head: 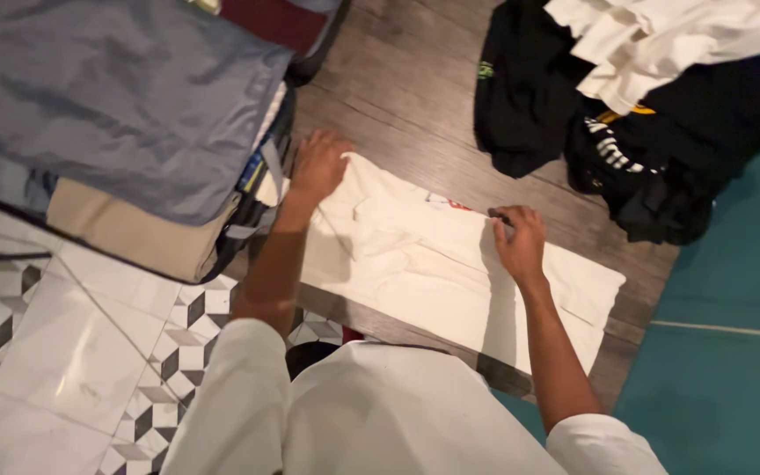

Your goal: The person folds a maroon cloth and places it into an open suitcase. They then pick up a white t-shirt, fold it neatly on a wooden table, and place it into the suitcase. The person repeats this process with another white t-shirt.

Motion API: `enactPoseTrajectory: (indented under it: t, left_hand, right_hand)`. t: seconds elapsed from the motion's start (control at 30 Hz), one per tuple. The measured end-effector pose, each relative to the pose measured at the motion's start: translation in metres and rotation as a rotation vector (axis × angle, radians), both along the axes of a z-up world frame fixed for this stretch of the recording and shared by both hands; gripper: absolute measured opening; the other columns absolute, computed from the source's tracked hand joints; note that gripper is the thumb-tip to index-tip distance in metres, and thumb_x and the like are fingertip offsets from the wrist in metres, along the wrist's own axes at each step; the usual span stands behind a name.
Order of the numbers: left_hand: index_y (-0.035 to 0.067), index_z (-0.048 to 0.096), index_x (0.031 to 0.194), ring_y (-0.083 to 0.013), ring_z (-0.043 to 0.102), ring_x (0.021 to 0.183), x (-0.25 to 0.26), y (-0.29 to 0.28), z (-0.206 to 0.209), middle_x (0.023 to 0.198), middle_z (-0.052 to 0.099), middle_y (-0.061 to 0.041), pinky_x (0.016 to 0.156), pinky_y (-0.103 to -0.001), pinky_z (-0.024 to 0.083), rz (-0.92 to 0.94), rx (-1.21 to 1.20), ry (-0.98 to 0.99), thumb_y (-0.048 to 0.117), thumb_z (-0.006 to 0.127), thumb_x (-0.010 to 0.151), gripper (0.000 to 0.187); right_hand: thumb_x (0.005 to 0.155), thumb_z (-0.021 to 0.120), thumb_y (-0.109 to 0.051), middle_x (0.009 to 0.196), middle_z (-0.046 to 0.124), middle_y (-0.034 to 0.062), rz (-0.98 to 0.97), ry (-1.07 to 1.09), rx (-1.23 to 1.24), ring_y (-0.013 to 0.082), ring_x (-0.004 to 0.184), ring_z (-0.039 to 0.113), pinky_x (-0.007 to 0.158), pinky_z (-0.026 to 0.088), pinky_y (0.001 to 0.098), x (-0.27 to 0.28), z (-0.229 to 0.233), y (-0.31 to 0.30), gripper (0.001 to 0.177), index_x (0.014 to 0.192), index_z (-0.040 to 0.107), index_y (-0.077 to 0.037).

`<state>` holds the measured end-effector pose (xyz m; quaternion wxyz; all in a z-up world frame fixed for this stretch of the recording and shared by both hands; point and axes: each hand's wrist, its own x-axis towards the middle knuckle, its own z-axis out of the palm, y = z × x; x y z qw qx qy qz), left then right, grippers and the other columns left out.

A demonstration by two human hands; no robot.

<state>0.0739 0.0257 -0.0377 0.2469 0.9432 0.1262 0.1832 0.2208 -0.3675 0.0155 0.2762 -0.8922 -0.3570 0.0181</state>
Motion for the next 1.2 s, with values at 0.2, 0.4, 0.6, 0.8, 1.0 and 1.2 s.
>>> enactPoseTrajectory:
  t: [0.2,0.4,0.6,0.8,1.0,1.2]
  left_hand:
    - [0.018,0.079,0.1,-0.0376,0.047,0.128,0.026,0.025,0.003,0.122,0.066,-0.01,0.104,-0.058,0.033,-0.154,0.086,0.23,0.021,0.085,0.074,0.027]
    - [0.019,0.079,0.093,-0.031,0.052,0.123,0.033,0.02,0.026,0.113,0.069,-0.005,0.107,-0.055,0.033,-0.195,-0.069,0.257,0.027,0.087,0.075,0.022]
    - [0.018,0.077,0.081,-0.0304,0.054,0.122,0.038,0.021,0.012,0.107,0.069,-0.004,0.105,-0.056,0.035,-0.165,-0.032,0.329,0.021,0.082,0.077,0.007]
    - [0.019,0.076,0.088,-0.0339,0.054,0.119,0.042,0.024,-0.009,0.109,0.068,-0.005,0.103,-0.061,0.033,-0.174,0.021,0.207,0.018,0.08,0.084,0.006]
    - [0.022,0.077,0.089,-0.0296,0.052,0.117,0.045,0.012,0.027,0.104,0.066,-0.003,0.097,-0.053,0.033,-0.282,-0.102,0.318,0.023,0.084,0.073,0.018]
    - [0.02,0.074,0.083,-0.0258,0.058,0.112,0.049,0.008,0.033,0.099,0.07,0.0,0.092,-0.05,0.034,-0.265,-0.163,0.346,0.021,0.081,0.078,0.008]
  right_hand:
    - [0.09,0.072,-0.016,0.111,0.067,0.0069,0.156,-0.027,-0.048,0.0294,0.11,0.057,0.094,0.037,0.044,0.01,0.001,0.019,0.023,0.113,0.074,-0.012]
    - [0.092,0.073,-0.022,0.103,0.067,0.0056,0.216,0.026,-0.06,0.0257,0.102,0.058,0.089,0.037,0.0424,0.006,-0.004,0.064,0.019,0.107,0.075,-0.01]
    - [0.092,0.075,-0.027,0.098,0.067,0.0056,0.258,0.077,-0.07,0.0246,0.097,0.058,0.087,0.036,0.0419,0.002,-0.013,0.099,0.021,0.104,0.075,-0.01]
    - [0.094,0.074,-0.022,0.107,0.067,0.0082,0.318,-0.007,-0.054,0.026,0.103,0.058,0.09,0.038,0.0426,0.005,-0.032,0.107,0.016,0.102,0.073,-0.008]
    - [0.094,0.071,-0.018,0.107,0.067,0.0099,0.345,-0.014,-0.042,0.0279,0.103,0.058,0.088,0.04,0.0431,0.007,-0.031,0.11,0.013,0.101,0.072,-0.007]
    - [0.095,0.068,-0.013,0.102,0.067,0.0112,0.359,-0.017,-0.01,0.03,0.098,0.058,0.087,0.044,0.0436,0.007,-0.025,0.112,0.01,0.101,0.067,-0.005]
